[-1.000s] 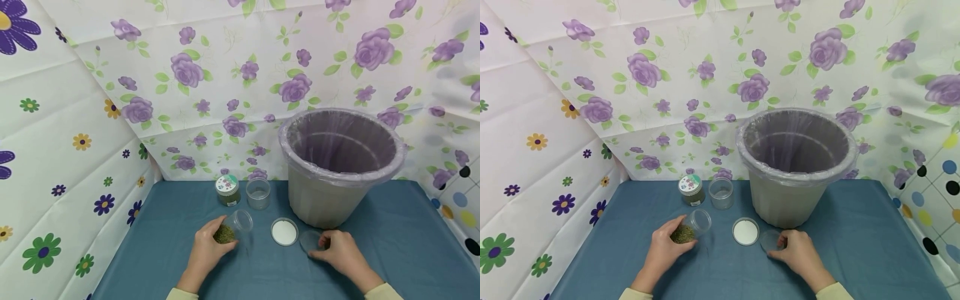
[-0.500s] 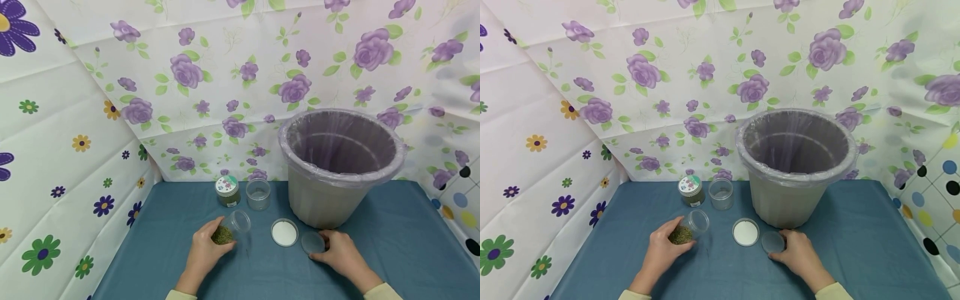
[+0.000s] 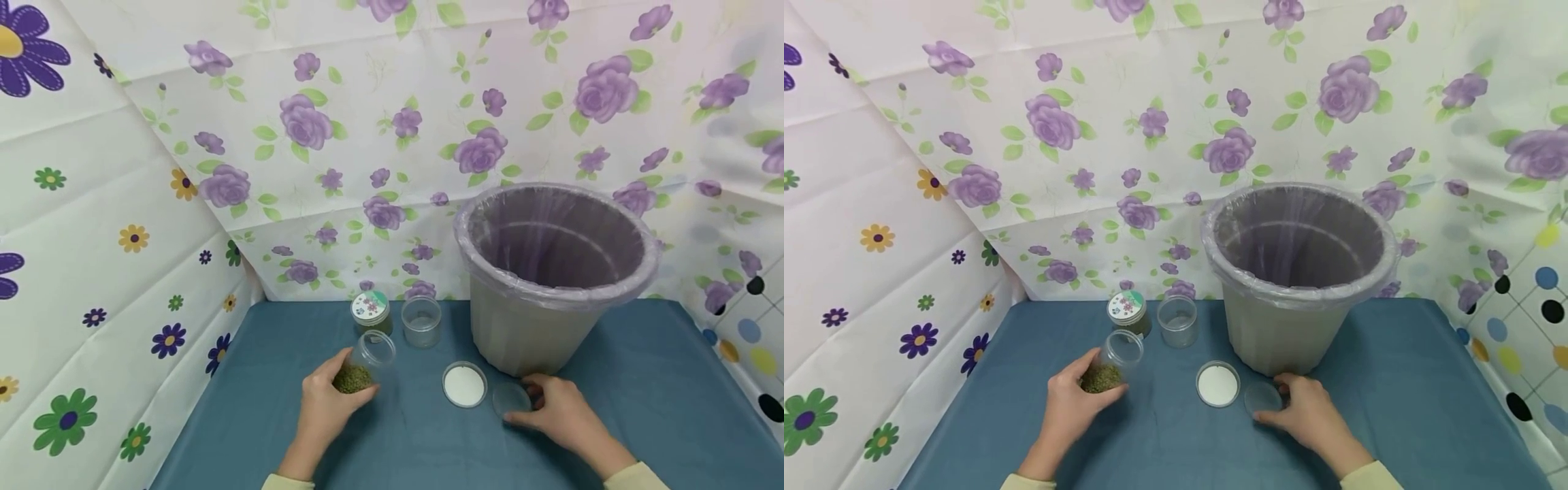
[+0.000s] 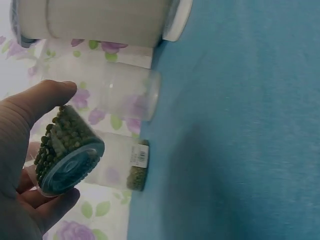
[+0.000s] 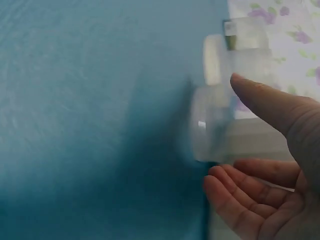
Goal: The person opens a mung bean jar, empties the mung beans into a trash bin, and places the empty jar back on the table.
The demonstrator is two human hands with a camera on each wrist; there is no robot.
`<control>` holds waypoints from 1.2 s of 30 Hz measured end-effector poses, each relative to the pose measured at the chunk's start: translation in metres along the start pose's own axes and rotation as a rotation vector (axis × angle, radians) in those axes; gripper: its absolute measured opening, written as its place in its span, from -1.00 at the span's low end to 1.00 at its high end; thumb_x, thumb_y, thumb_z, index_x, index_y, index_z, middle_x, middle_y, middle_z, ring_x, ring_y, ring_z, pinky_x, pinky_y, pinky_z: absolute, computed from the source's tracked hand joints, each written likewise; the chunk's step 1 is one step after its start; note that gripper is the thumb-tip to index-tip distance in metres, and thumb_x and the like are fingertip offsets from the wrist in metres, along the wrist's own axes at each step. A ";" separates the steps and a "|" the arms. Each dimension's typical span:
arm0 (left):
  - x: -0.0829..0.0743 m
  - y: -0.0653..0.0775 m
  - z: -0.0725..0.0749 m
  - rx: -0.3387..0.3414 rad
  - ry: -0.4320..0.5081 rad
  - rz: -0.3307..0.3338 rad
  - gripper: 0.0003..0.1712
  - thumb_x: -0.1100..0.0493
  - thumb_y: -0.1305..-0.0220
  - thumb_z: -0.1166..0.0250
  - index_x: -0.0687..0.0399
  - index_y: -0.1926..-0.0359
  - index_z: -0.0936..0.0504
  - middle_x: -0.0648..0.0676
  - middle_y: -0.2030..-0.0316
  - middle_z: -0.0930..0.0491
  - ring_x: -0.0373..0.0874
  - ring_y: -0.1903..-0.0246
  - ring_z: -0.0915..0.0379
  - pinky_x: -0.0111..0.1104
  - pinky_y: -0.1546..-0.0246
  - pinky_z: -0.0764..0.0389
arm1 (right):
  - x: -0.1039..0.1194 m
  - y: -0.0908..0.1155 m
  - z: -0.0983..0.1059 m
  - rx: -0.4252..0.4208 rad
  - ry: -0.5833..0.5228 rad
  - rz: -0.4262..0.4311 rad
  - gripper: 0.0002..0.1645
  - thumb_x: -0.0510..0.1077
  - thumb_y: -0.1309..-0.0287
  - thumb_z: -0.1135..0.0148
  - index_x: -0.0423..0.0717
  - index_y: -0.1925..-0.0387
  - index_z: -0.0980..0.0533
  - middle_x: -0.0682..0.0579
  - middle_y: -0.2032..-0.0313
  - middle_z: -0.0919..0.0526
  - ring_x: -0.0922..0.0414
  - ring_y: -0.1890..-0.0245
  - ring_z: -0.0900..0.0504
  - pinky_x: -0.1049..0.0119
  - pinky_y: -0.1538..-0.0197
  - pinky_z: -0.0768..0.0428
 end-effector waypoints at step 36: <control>-0.076 -0.035 0.075 -0.166 0.331 0.020 -0.48 0.01 0.15 -0.53 -0.23 0.07 -0.58 -0.06 0.25 -0.64 -0.21 0.18 -0.57 -0.23 0.12 -0.64 | 0.058 -0.002 0.327 -0.590 0.225 -0.112 -0.36 0.14 -0.30 0.05 -0.37 0.00 -0.52 -0.44 0.11 -0.55 -0.17 0.36 -0.58 -0.02 0.47 -0.52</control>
Point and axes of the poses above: each hand's wrist, its own y-axis away from the middle knuckle, its own z-axis out of the back of the hand, x = y × z, the point moved 10 cm from there along -y, towards the middle knuckle
